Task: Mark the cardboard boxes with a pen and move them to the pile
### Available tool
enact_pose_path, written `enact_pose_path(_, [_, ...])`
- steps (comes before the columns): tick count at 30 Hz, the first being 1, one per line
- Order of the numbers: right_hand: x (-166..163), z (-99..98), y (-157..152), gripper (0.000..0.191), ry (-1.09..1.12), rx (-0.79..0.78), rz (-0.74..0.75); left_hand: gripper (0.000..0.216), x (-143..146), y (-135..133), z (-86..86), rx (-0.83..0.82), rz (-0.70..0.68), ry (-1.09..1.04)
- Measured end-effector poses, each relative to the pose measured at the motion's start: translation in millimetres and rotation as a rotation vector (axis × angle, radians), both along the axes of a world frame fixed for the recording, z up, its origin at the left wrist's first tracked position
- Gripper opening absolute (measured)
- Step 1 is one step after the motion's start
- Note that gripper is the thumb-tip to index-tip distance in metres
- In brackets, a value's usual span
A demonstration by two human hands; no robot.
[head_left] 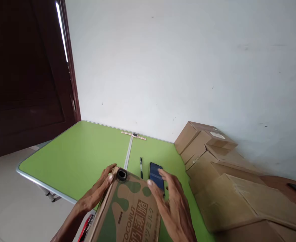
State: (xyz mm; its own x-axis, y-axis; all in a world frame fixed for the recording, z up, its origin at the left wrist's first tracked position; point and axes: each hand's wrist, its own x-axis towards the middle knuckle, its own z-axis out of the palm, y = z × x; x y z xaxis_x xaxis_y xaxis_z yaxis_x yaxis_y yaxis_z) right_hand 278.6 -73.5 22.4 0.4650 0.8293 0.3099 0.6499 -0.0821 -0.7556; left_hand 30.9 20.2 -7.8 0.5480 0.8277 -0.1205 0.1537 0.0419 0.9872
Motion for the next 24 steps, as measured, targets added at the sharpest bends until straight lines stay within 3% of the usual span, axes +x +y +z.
enact_pose_path(4, [-29, 22.7, 25, 0.058, -0.156, -0.124, 0.213, 0.090, 3, -6, 14.5, 0.006, -0.020, 0.068])
enact_pose_path(7, [-46, 24.9, 36, 0.046, -0.270, -0.216, 0.268, 0.090, 4, -8, 19.1, -0.021, 0.010, 0.070])
enact_pose_path(10, [-50, 22.4, 38, 0.038, -0.295, -0.212, 0.300, 0.088, 6, -7, 20.9, -0.052, 0.032, 0.058])
enact_pose_path(17, [-57, 26.3, 40, 0.031, -0.362, -0.166, 0.353, 0.061, 19, 1, 30.8, 0.222, 0.178, 0.131])
enact_pose_path(24, [-83, 24.7, 57, 0.026, -0.472, -0.128, 0.477, 0.055, -9, 7, 14.1, 0.181, 0.274, 0.137])
